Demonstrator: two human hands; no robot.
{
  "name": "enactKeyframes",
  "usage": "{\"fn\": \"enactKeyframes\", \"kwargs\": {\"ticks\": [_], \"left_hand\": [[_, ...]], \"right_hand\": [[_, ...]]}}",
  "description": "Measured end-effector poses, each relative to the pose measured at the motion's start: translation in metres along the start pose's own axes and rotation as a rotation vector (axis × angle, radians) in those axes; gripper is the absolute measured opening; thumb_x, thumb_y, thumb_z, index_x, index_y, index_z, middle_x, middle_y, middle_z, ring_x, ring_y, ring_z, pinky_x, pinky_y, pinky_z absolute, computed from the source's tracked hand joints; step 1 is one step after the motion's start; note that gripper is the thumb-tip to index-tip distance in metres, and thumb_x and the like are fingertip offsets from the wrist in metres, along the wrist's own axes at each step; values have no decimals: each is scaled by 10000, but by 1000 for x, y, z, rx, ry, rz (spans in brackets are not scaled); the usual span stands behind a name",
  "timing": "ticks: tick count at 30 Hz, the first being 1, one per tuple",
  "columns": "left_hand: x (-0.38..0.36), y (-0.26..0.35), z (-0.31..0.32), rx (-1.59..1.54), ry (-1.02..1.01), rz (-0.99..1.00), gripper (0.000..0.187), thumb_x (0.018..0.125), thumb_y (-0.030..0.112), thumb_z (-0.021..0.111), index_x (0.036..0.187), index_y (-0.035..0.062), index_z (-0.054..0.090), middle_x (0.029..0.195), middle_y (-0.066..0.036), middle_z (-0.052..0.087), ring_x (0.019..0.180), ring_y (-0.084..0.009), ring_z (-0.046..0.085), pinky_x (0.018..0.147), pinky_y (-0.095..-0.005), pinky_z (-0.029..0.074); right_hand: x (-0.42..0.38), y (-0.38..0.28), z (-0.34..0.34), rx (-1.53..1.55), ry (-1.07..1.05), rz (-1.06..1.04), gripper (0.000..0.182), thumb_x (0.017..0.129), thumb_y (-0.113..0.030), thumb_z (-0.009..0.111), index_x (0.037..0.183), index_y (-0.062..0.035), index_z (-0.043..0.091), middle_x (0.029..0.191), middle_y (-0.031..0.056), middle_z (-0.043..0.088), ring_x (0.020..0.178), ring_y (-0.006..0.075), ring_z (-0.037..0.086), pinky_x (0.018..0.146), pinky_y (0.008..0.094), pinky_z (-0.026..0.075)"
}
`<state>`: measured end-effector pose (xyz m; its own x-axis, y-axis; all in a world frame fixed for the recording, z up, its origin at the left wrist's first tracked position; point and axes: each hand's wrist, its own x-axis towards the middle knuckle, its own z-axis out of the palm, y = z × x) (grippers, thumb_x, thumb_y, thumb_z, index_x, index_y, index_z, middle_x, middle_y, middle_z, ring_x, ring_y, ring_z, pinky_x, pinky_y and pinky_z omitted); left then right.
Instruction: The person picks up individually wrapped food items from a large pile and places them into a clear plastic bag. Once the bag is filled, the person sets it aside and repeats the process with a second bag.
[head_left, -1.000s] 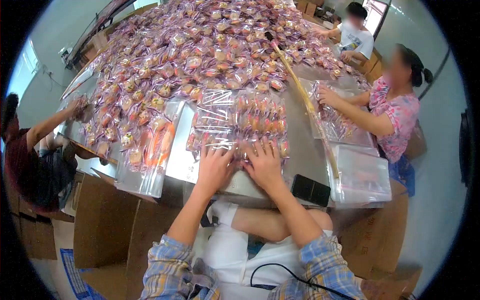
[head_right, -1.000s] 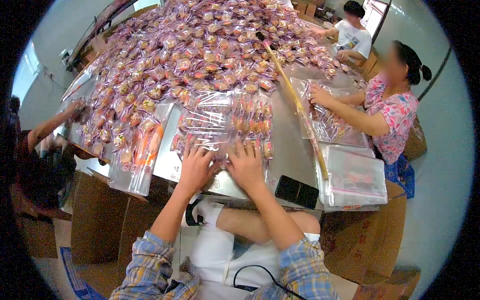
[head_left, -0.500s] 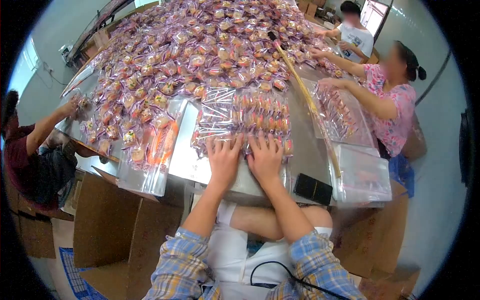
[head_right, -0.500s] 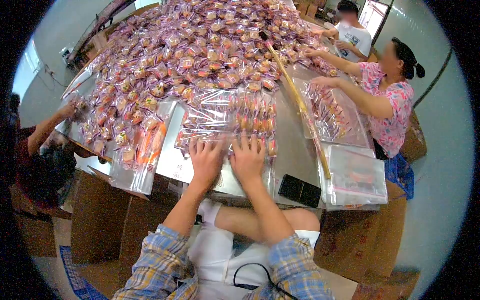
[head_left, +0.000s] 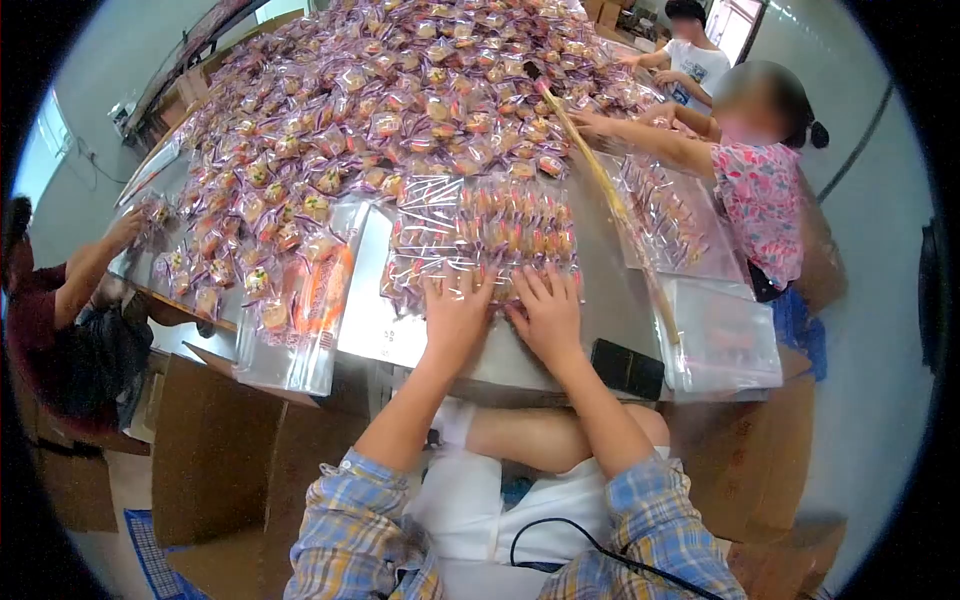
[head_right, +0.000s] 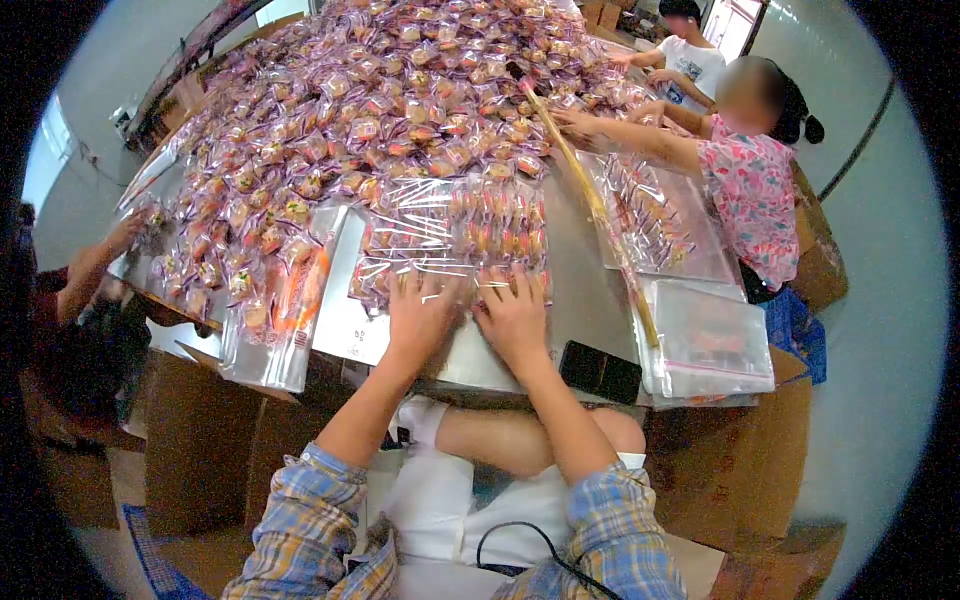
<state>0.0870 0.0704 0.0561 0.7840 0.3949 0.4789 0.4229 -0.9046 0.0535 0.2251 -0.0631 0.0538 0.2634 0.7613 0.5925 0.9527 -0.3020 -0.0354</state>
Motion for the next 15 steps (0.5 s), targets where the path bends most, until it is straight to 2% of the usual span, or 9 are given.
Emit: {"fn": "enactKeyframes", "kwargs": {"ticks": [3,7,9,13,14,15], "left_hand": [[0,0,8,1,70,-17,599,885,345,744,1447,185,615,1439,-205,612,1311,-448,581,1129,-700,347],[-3,7,10,0,76,-67,624,887,380,738,1462,177,603,1427,-209,624,1350,-441,552,1147,-682,337],[1,6,4,-52,68,-46,658,876,374,746,1471,142,589,1413,-215,629,1360,-433,545,1175,-652,326],[-11,-12,-33,-150,9,-55,691,852,315,749,1465,51,569,1368,-231,644,1367,-431,537,1222,-596,305],[-19,-20,-27,-148,103,-62,675,836,236,729,1433,-29,559,1314,-239,658,1373,-446,521,1242,-568,294],[-21,-26,-30,-103,88,-74,672,849,248,730,1431,-38,558,1330,-235,646,1386,-442,510,1246,-560,290]], "right_hand": [[3,-9,2,-142,-16,-2,541,834,-277,788,1338,-114,679,1358,85,664,1326,384,551,1132,581,383],[6,-6,9,-163,-3,1,529,830,-272,767,1329,-129,669,1306,86,665,1323,375,551,1128,582,401],[4,0,19,-113,57,-15,521,838,-267,762,1331,-129,668,1322,87,663,1335,377,545,1127,608,389],[4,5,14,-82,-2,-5,515,853,-253,751,1345,-132,664,1372,87,656,1371,389,526,1168,607,353],[4,6,12,-81,-29,7,519,854,-249,749,1352,-133,661,1386,87,654,1385,393,516,1183,601,341],[5,4,8,-79,-56,25,523,856,-245,747,1359,-134,658,1400,86,651,1399,397,507,1199,594,328]]}}
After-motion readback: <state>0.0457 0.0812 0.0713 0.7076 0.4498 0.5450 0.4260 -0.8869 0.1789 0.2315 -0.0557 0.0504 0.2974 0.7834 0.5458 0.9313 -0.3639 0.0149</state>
